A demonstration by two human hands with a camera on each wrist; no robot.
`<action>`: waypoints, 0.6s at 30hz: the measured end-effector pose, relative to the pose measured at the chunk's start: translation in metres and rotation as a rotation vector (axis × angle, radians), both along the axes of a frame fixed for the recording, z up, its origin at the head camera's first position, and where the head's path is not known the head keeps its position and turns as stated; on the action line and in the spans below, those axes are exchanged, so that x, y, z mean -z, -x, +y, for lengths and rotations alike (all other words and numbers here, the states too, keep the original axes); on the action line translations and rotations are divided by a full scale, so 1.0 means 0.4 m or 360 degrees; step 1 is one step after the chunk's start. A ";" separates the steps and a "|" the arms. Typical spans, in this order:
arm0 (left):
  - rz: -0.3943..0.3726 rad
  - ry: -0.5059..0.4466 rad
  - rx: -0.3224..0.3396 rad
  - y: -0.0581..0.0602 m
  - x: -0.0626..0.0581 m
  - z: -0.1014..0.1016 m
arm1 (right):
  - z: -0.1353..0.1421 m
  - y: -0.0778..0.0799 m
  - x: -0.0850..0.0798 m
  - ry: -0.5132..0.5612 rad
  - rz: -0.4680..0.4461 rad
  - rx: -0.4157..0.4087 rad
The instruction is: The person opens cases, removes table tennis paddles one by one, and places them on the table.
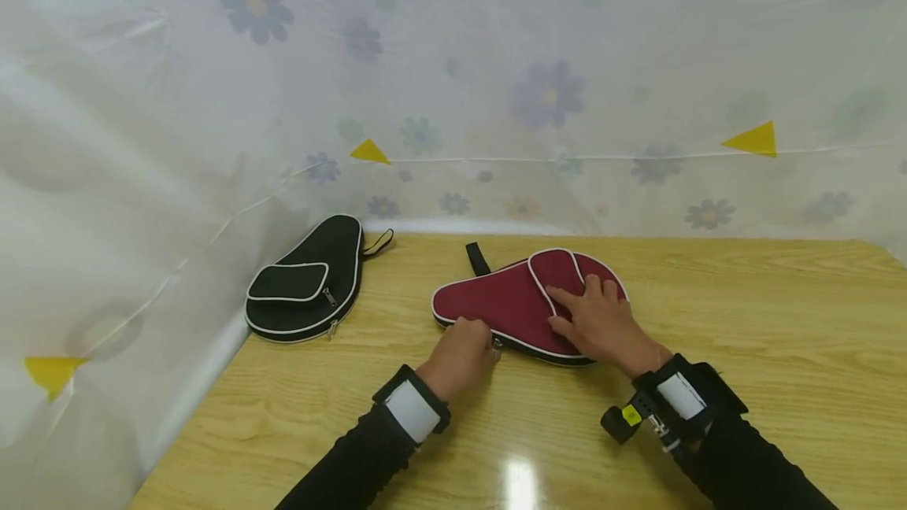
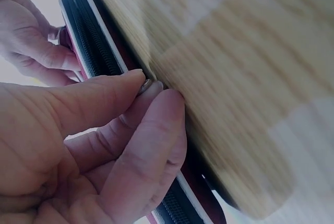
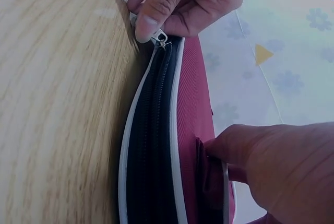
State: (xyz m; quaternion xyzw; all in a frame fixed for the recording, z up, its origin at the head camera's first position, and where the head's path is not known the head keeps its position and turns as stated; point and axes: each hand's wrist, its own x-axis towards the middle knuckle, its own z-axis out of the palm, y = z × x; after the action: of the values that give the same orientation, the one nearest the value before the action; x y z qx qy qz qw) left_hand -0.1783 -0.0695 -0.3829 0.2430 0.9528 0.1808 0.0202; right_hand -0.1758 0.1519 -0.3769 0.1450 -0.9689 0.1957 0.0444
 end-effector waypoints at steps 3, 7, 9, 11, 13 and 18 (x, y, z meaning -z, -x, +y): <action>-0.0018 -0.0016 -0.0001 0.000 0.000 0.000 | 0.003 0.001 -0.004 -0.0011 0.0002 -0.0018; -0.0022 -0.0023 -0.0004 0.000 0.003 -0.002 | 0.008 0.004 -0.004 -0.0023 -0.0008 -0.0030; 0.0007 -0.0017 0.0005 -0.001 0.006 -0.003 | 0.012 0.007 -0.003 -0.0033 -0.0001 -0.0037; 0.0058 -0.0006 0.0017 -0.003 0.007 -0.005 | 0.015 0.010 0.000 -0.0041 0.0010 -0.0044; 0.0109 0.0002 0.0029 -0.005 0.008 -0.006 | 0.018 0.013 0.001 -0.0045 0.0020 -0.0048; 0.0138 0.0001 0.0027 -0.012 0.004 -0.008 | 0.019 0.017 -0.001 -0.0056 0.0026 -0.0046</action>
State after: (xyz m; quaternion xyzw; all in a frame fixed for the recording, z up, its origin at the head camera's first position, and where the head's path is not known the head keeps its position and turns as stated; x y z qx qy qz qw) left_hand -0.1735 -0.0727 -0.3845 0.2586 0.9508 0.1696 -0.0196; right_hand -0.1828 0.1594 -0.3767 0.1615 -0.9696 0.1780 0.0469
